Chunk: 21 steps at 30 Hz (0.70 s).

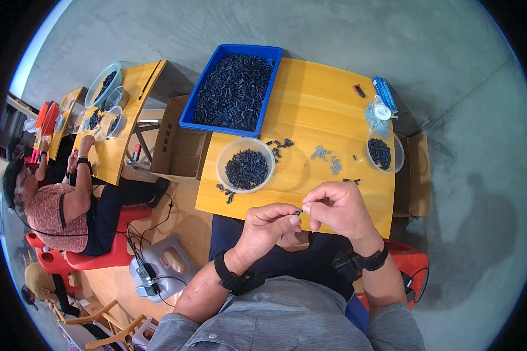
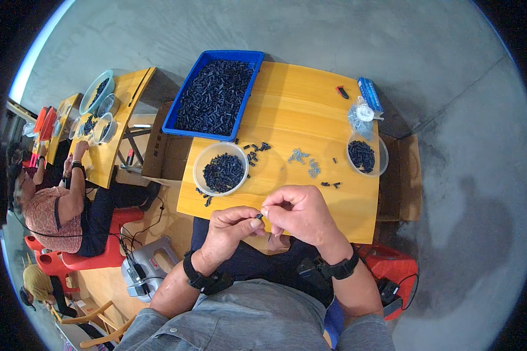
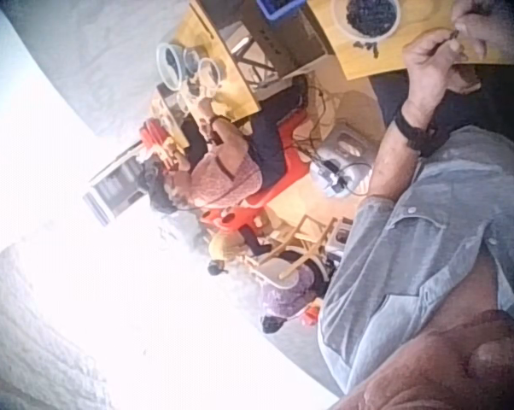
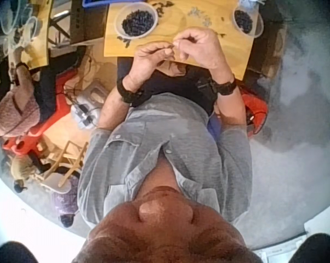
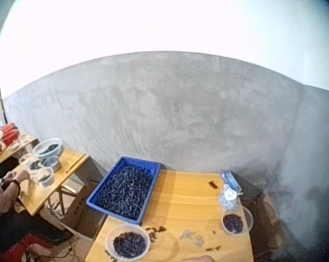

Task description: Manually assembling small black plastic and yellow rubber components at a workstation.

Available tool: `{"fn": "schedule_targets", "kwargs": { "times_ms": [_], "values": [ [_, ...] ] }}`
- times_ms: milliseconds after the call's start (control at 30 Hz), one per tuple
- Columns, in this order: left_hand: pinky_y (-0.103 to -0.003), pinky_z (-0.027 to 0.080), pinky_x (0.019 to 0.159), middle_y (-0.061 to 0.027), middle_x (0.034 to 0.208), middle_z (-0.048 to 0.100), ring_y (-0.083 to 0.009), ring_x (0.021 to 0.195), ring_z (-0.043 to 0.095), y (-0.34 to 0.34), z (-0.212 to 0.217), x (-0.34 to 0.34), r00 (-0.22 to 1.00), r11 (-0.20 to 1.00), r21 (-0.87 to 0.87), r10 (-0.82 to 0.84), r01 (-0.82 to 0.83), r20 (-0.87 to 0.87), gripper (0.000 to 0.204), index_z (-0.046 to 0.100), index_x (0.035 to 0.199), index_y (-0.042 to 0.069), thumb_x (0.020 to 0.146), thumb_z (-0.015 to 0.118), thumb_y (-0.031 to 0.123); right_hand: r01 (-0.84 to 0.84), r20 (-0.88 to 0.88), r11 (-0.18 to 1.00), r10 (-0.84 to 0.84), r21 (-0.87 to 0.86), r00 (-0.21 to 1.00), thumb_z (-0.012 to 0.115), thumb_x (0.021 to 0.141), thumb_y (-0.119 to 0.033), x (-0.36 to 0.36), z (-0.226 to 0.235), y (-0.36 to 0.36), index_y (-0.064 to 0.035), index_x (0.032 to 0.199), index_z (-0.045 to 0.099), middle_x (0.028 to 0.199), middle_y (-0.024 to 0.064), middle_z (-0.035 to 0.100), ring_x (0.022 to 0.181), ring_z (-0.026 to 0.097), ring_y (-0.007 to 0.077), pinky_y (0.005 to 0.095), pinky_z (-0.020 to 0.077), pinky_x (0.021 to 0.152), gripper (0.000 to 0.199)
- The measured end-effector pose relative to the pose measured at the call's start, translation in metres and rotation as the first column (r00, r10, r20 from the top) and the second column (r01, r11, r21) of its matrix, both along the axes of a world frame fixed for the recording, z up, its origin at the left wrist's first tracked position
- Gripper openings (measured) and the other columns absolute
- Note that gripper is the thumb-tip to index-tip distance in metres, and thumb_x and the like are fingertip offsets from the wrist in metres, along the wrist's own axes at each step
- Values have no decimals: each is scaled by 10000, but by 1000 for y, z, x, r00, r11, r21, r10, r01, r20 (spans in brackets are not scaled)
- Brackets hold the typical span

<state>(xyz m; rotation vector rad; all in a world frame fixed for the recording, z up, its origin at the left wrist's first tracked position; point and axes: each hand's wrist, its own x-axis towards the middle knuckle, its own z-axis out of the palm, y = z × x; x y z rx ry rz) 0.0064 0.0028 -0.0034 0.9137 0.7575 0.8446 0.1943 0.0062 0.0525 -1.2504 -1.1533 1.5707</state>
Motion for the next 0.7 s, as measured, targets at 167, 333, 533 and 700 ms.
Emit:
{"fn": "schedule_targets", "kwargs": {
  "times_ms": [167, 333, 533, 700],
  "values": [
    [-243, 533, 690, -61, 832, 670, -127, 754, 652, 1, -1, 1, 1000, 1000, 15, -5, 6, -15, 111, 650, 972, -21, 875, 609, 16, -4, 4, 1000, 4, 3, 1000, 625, 836, -19, 0, -1, 0, 32, 816, 646, 658, 34, 627, 544, 592, 70, 201, 474, 486, 59],
    [-240, 533, 682, -65, 839, 672, -125, 755, 652, 2, 1, 2, 1000, 1000, 15, -8, 8, -24, 111, 650, 972, -20, 879, 607, 23, -6, 11, 1000, 6, 4, 1000, 625, 837, -23, -2, -1, 2, 27, 814, 646, 656, 30, 624, 545, 588, 66, 201, 471, 486, 59],
    [-251, 542, 690, -70, 847, 670, -133, 759, 654, 3, -2, 2, 1000, 1000, 2, -3, 3, -14, 125, 649, 984, -24, 877, 613, 31, -16, 45, 1000, 16, 7, 999, 621, 839, -26, -3, -3, 4, 26, 800, 639, 659, 32, 625, 549, 590, 67, 205, 472, 485, 68],
    [-261, 549, 704, -73, 848, 669, -141, 763, 653, 6, -1, 2, 1000, 998, -51, -28, 28, 8, 134, 647, 990, -32, 877, 613, 33, -20, 99, 1000, 19, 1, 995, 619, 837, -30, -3, -3, 6, 29, 805, 637, 658, 32, 622, 548, 587, 66, 206, 473, 485, 69]
  ]
}}
